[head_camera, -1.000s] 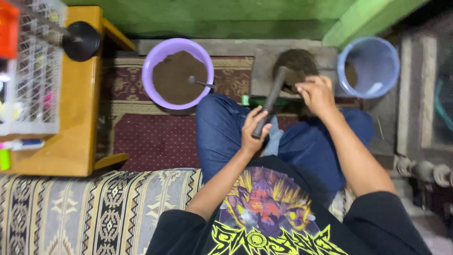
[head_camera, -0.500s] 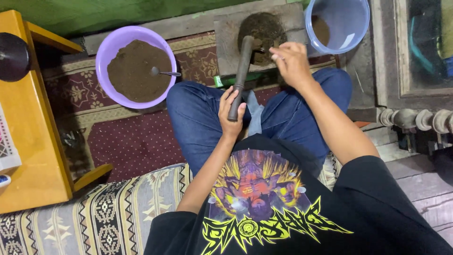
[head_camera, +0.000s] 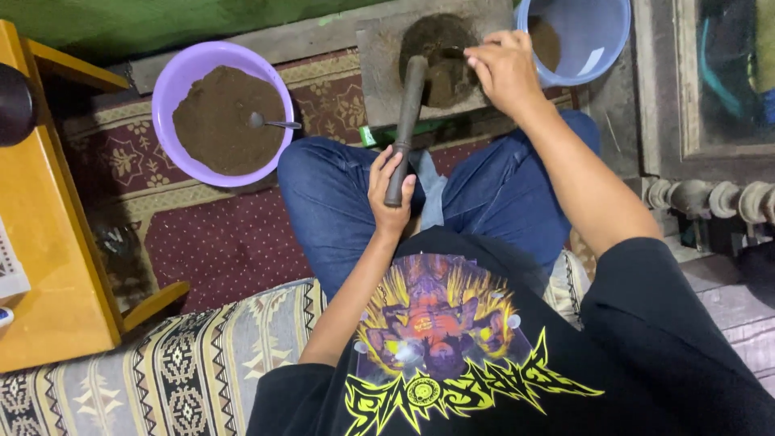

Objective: Pounding and grinding dark brown ingredients in a stone mortar using a heavy pestle and a spoon while sitting on the floor.

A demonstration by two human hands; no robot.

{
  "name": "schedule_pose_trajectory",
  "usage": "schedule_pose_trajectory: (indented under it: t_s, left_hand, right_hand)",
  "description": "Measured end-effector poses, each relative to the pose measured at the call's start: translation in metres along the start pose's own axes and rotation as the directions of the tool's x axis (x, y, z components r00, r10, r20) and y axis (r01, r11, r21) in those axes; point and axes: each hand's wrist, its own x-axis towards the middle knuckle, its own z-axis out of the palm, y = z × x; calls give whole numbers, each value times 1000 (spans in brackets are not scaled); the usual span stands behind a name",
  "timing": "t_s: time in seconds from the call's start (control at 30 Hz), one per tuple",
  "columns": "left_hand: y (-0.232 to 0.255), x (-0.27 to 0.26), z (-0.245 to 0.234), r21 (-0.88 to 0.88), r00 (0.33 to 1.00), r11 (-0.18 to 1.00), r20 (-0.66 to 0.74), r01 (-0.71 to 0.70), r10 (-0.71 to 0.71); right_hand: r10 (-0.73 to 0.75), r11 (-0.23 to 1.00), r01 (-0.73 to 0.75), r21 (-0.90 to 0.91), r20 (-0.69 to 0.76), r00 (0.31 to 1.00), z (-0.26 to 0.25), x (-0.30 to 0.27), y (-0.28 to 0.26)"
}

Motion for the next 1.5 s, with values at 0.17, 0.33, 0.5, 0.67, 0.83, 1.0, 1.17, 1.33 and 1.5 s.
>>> schedule_pose_trajectory:
  t_s: [0.17,0.33,0.5,0.67,0.83,1.0,1.17,1.33,1.5]
  left_hand:
    - [-1,4,1,3,1000,1000,-15,0,0]
    - [-1,3,-1,7,1000,1000,-16,-6,6]
    - [3,5,1,46,998,998,-24,-54,55]
    - [6,3,3,98,999,995,14,-33,32]
    - [22,0,10,31,998,999,-56,-41,42]
    - [32,2,8,-35,996,998,-70,59,-62]
    - [25,0,4,-4,996,1000,-85,18,-18]
    - [13,-1,5,-26,998,999,-59,20,-21]
    - [19,6,1,8,999,1000,-41,-8,8]
  right_hand:
    - [127,985,-141,103,135,983,22,-9,-24]
    - [214,972,-213,98,6,977,-14,-26,-34]
    - [223,968,-206,145,-106,969,-18,-25,-48]
    - [37,999,-34,23,-138,990,10,-21,-26]
    - [97,995,-92,32,-326,940,-2,-7,-20]
    - [85,989,-105,-106,-178,980,55,-9,-7]
    - [-9,997,2,-83,-81,997,26,-13,-19]
    - [8,1000,-12,-23,-186,982,-1,5,-3]
    - [80,997,-80,2,-102,992,35,2,3]
